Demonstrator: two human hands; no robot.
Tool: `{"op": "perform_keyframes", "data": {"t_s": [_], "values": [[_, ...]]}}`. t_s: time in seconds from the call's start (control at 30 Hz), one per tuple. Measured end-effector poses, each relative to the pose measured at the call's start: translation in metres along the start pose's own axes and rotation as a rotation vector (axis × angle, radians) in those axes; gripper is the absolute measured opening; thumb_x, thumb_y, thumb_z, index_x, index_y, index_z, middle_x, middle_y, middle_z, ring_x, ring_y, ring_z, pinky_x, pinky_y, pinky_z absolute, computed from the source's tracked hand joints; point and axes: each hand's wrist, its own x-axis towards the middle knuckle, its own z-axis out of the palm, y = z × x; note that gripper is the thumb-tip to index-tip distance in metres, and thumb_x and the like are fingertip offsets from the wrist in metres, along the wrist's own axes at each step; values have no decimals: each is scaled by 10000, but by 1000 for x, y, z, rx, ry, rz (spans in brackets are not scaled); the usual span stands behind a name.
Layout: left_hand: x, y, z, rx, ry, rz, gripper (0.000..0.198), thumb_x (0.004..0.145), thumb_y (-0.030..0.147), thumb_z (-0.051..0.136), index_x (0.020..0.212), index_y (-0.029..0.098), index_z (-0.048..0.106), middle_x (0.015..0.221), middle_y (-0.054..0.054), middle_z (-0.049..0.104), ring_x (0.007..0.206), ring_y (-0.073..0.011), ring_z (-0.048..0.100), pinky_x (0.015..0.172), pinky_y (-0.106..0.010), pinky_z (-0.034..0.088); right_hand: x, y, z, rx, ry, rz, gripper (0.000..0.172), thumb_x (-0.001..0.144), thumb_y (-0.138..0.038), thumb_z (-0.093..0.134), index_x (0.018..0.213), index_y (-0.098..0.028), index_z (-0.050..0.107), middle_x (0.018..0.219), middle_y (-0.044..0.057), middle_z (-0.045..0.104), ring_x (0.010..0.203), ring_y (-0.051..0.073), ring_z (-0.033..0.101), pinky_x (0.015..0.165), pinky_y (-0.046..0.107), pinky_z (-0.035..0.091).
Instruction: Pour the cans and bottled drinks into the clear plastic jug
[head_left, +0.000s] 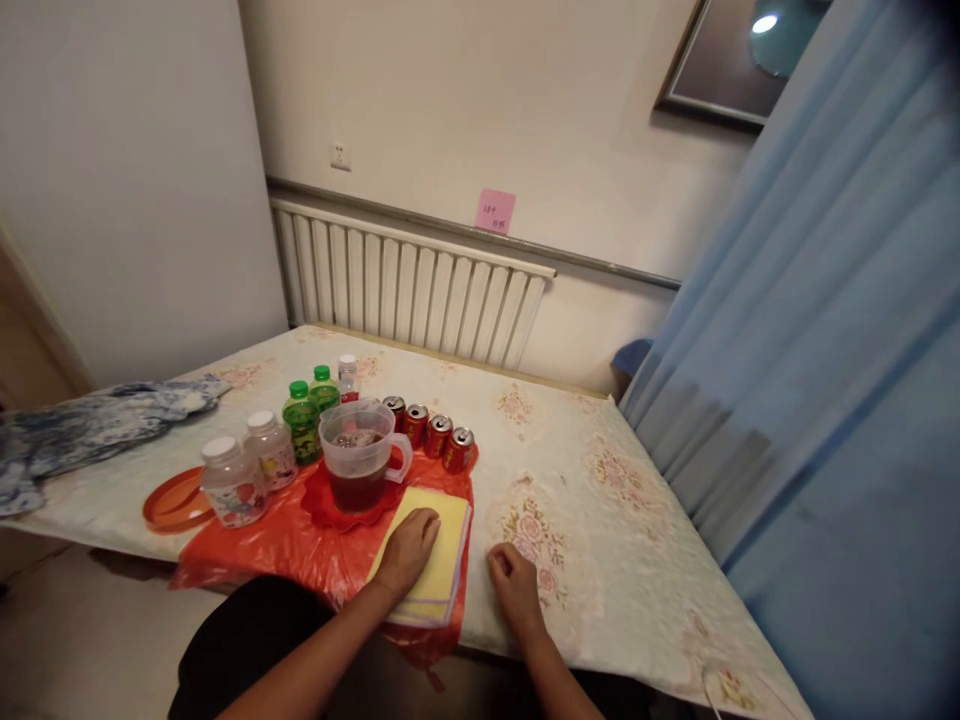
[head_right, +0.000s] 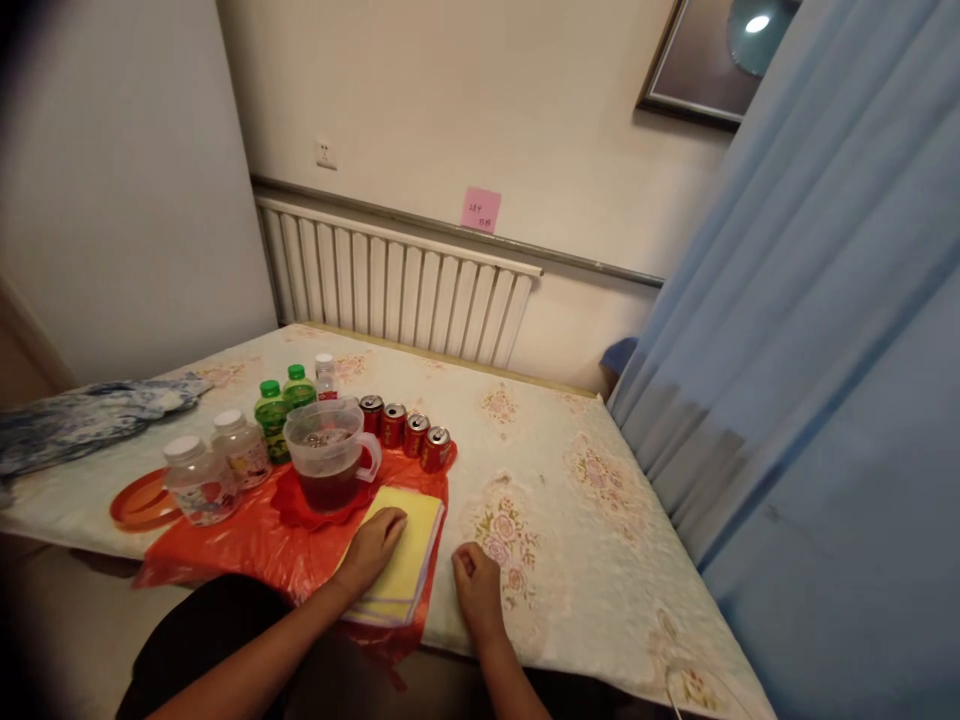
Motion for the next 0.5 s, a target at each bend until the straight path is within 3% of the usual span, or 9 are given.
{"op": "perform_keyframes", "data": {"t_s": [0.13,0.23,0.37,0.5], "values": [[8,15,-3,-79,25,-129,470,973,443,231,780,195,580,676,-14,626,663,-169,605,653,-270,447,20,-32,-4,149,34,57,374,863,-449,520,581,-204,496,533,-41,476,535,124,451,530,227,353],[11,23,-2,-96,33,-219,584,973,498,153,749,184,592,693,-43,649,689,-190,619,655,-290,438,32,-39,4,254,20,230,529,910,-585,372,513,-236,386,429,-45,397,427,126,405,463,248,343],[11,24,3,-105,-13,-314,647,968,521,143,777,155,642,796,-113,709,787,-240,664,711,-325,461,38,-26,24,266,-70,412,634,919,-677,159,463,-266,317,331,-38,330,298,134,350,357,266,276],[11,18,9,-85,-69,-390,677,966,501,149,828,105,680,886,-199,730,891,-300,684,796,-374,476,36,-6,35,147,-28,329,650,925,-663,86,447,-285,315,304,-23,334,258,149,350,332,280,252]]}}
